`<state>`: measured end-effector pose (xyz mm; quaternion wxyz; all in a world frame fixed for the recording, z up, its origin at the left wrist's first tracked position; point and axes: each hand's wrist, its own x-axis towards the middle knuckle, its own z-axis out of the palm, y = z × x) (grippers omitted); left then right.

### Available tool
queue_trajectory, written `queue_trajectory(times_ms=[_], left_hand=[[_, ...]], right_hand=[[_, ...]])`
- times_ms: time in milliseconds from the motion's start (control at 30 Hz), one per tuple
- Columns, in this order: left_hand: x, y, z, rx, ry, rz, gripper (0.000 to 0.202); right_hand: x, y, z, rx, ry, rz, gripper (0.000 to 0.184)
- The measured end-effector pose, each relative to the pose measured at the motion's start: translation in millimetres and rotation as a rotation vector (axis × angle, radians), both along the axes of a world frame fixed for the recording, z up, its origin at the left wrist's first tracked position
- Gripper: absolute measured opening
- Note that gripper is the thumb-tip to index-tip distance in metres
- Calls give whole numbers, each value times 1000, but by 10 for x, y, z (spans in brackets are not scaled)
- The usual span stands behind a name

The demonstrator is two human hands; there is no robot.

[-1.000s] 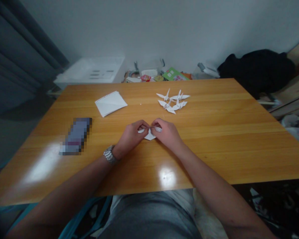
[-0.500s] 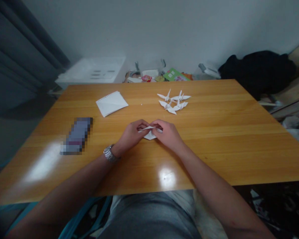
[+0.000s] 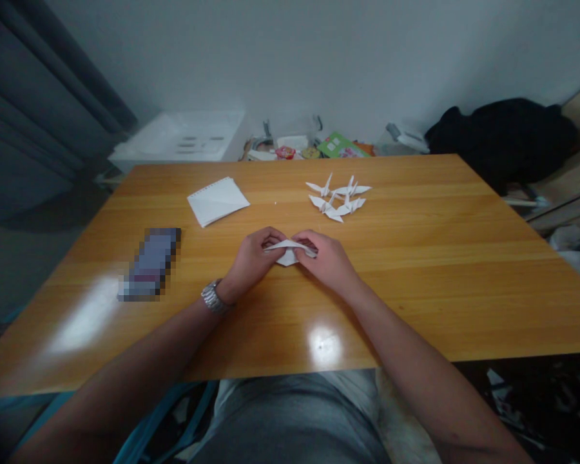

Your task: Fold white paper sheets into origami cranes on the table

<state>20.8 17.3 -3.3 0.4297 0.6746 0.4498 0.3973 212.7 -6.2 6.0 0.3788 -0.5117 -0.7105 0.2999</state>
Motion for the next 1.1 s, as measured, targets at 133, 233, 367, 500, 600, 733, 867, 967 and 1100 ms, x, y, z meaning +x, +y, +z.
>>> queue_trajectory(times_ms=[133, 233, 367, 500, 600, 733, 867, 967, 1100], left_hand=[[-24, 16, 7, 52, -9, -73, 19], [-51, -5, 64, 130, 66, -127, 20], [-55, -47, 138, 66, 39, -188, 29], [-27, -49, 123, -84, -95, -179, 36], [-18, -26, 93, -61, -115, -153, 32], [-27, 13, 56, 20, -105, -132, 23], [-35, 42, 3, 31, -121, -97, 21], [-40, 45, -10, 59, -105, -76, 19], [-49, 35, 21, 77, -94, -66, 19]], right_hand=[[44, 24, -15, -15, 37, 7, 22], [85, 44, -19, -28, 65, 4, 21], [123, 63, -13, -48, 86, -2, 21], [127, 70, -10, -47, 100, 5, 22], [130, 73, -14, -32, 108, 5, 23], [132, 74, -19, -23, 130, 9, 28], [109, 62, -11, -25, 167, 31, 27], [86, 41, 4, -58, 225, 49, 33], [75, 14, 28, -105, 313, 65, 40]])
